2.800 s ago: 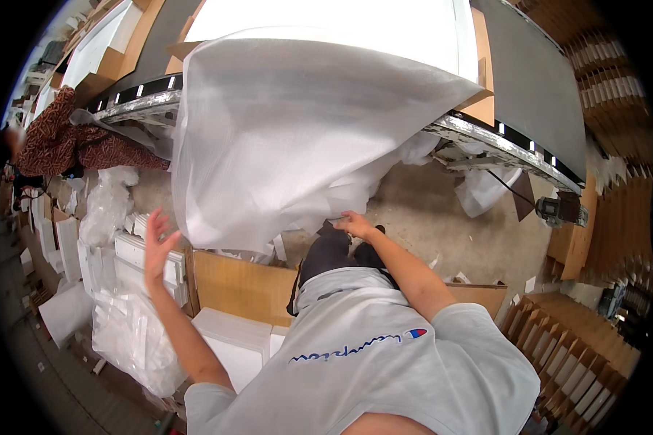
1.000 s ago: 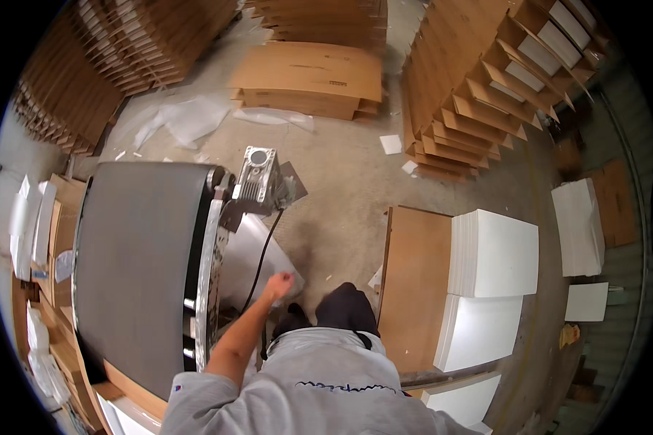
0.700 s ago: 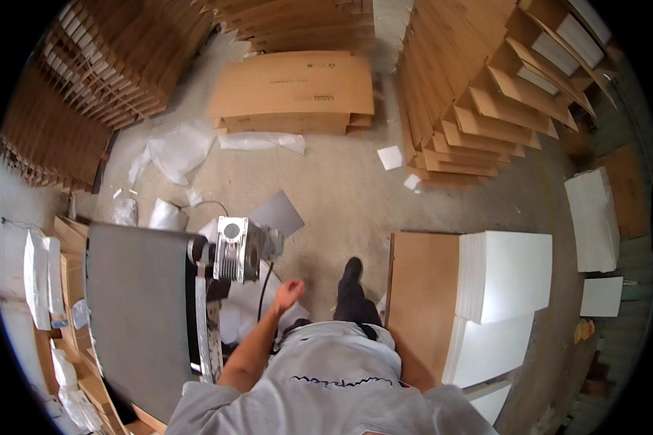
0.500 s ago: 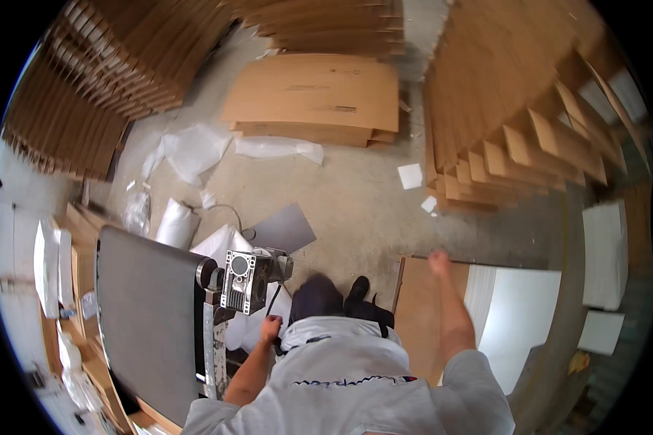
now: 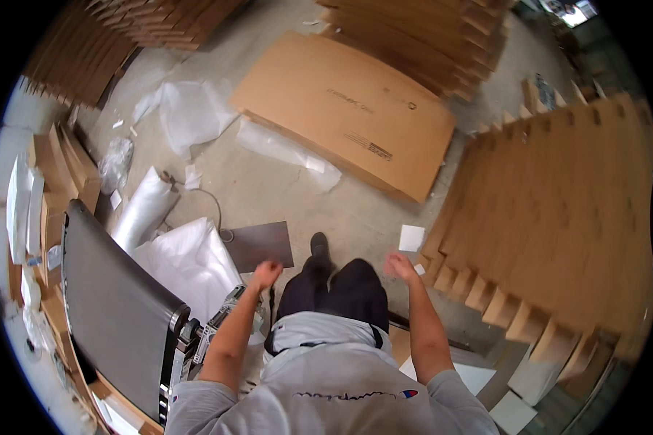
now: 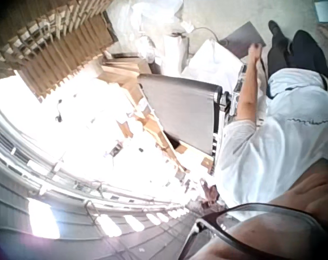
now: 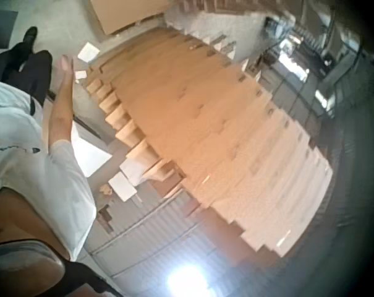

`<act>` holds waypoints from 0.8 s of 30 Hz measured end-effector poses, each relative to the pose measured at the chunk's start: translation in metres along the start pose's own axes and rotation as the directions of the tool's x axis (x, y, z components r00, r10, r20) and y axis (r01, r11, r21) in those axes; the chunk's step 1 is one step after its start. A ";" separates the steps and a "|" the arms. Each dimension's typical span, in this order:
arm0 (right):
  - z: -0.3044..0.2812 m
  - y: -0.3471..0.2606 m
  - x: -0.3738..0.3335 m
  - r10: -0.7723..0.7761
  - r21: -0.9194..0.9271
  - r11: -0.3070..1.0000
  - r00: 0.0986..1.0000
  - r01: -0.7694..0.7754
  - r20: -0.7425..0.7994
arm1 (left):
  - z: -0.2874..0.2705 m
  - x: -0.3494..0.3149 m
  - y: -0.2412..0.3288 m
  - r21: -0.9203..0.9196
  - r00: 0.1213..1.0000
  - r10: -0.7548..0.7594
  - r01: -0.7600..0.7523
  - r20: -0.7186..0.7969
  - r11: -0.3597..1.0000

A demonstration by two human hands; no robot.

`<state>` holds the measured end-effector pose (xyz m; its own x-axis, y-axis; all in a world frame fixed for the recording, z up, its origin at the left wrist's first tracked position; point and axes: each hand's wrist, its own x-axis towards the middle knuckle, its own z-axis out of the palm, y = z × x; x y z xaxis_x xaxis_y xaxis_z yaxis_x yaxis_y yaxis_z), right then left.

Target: The person picks up large cardboard boxes from stacks and places them on a conveyor belt, then retrieves white furniture panels from a nearby table, places them into the boxes with protective foam, and repeats the process.

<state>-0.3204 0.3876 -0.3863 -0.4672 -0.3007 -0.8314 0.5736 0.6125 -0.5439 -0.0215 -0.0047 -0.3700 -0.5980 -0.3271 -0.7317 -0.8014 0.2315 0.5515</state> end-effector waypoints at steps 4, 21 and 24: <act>0.014 -0.031 0.056 0.250 0.011 0.968 0.966 -0.250 -0.066 | -0.127 0.095 0.120 -0.475 0.958 0.076 -0.206 -0.277 0.855; -0.039 -0.061 0.451 0.405 0.770 0.580 0.726 0.267 -0.557 | -0.310 0.672 0.042 -0.576 0.619 -0.316 -0.274 -0.719 0.770; -0.056 -0.054 0.445 0.428 0.779 0.592 0.737 0.208 -0.523 | -0.312 0.679 0.042 -0.651 0.729 -0.222 -0.377 -0.647 0.659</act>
<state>-0.5967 0.2617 -0.7201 -0.4504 0.4226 -0.7864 0.7662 -0.2693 -0.5835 -0.4581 -0.5035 -0.7189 -0.2507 -0.8829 -0.3969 -0.2953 -0.3208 0.9000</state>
